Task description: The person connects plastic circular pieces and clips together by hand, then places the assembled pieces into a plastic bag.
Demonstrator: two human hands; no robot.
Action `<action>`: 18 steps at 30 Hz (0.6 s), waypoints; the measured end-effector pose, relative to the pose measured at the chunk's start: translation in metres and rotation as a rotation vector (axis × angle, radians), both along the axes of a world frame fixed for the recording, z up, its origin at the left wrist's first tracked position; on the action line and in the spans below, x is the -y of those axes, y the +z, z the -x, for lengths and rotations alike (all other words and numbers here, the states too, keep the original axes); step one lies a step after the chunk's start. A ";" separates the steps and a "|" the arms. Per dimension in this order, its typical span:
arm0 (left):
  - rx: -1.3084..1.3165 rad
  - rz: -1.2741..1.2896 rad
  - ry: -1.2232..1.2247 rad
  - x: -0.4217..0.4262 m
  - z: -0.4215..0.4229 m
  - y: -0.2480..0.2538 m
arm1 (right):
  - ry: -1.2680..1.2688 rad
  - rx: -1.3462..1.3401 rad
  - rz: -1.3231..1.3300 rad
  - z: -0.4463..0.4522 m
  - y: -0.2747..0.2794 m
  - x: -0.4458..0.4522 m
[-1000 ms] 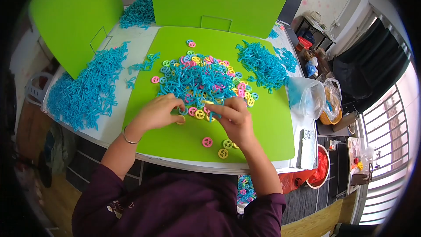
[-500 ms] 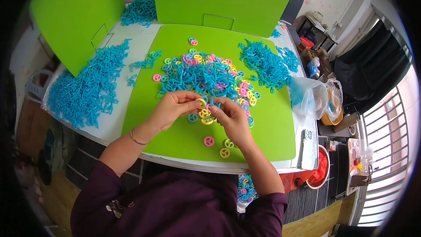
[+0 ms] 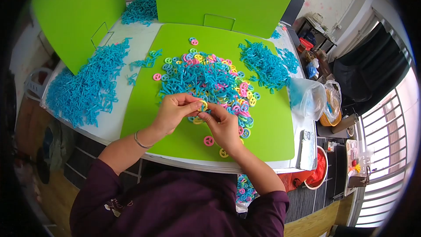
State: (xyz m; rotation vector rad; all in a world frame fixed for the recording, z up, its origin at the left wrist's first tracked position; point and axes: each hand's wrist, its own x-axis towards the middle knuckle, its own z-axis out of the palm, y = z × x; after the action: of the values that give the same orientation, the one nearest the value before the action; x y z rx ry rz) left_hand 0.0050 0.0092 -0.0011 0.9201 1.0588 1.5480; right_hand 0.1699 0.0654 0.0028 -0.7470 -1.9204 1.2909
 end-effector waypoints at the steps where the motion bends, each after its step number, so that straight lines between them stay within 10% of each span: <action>1: 0.037 0.028 -0.017 0.000 0.003 0.002 | -0.031 0.112 -0.132 -0.001 0.009 0.003; 8: -0.024 0.032 -0.028 -0.002 0.005 0.000 | -0.080 0.198 -0.679 -0.004 -0.001 -0.004; 18: -0.002 -0.040 0.017 0.000 -0.001 0.006 | 0.023 -0.178 0.399 0.001 0.001 -0.006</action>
State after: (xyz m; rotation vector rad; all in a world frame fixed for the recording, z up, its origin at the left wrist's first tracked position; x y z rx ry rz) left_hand 0.0064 0.0094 0.0048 0.9418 1.0429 1.5880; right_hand 0.1689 0.0719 0.0038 -0.7740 -1.5528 1.7209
